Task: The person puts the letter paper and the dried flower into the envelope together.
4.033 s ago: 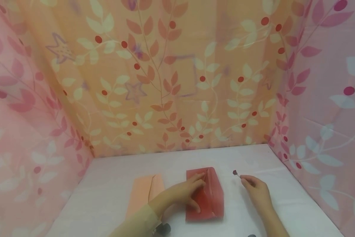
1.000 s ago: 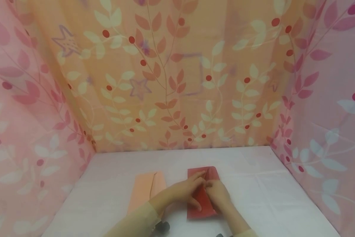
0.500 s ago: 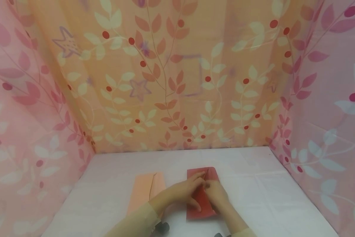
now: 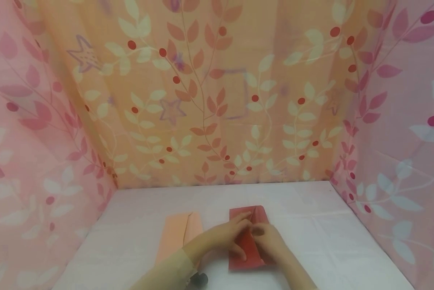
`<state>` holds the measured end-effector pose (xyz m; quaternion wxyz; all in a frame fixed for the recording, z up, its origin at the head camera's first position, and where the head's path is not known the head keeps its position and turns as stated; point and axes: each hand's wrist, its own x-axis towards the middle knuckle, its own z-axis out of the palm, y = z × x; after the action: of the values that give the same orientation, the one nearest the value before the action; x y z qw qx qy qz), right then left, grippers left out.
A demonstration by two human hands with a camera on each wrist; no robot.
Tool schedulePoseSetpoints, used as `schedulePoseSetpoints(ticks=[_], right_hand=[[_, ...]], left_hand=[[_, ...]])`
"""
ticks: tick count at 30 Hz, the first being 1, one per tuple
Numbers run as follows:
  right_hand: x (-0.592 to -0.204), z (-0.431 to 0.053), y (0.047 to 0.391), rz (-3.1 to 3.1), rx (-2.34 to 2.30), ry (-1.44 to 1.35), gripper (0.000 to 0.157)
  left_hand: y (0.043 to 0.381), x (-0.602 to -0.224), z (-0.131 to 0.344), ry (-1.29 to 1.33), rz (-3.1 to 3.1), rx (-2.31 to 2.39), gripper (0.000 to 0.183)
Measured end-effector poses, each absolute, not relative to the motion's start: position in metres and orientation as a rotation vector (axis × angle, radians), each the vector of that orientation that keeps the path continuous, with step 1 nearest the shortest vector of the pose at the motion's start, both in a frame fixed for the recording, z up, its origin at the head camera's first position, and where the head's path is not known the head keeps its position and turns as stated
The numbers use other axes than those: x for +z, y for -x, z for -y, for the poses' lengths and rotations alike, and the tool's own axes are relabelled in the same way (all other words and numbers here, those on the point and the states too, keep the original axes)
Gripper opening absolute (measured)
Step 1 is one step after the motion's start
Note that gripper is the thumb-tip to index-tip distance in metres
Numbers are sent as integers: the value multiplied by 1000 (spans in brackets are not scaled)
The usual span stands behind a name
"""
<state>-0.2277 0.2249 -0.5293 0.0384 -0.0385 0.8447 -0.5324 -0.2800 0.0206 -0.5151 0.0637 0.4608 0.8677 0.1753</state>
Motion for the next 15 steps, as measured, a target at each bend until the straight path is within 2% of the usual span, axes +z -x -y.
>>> schedulePoseSetpoints(ticks=[5, 15], right_hand=[[-527, -242, 220, -2456, -1717, 158, 40], [-531, -269, 217, -2441, -1726, 126, 41]], left_hand=[[279, -513, -22, -1361, -2615, 501, 83], [278, -507, -27, -1307, -2613, 452, 83]])
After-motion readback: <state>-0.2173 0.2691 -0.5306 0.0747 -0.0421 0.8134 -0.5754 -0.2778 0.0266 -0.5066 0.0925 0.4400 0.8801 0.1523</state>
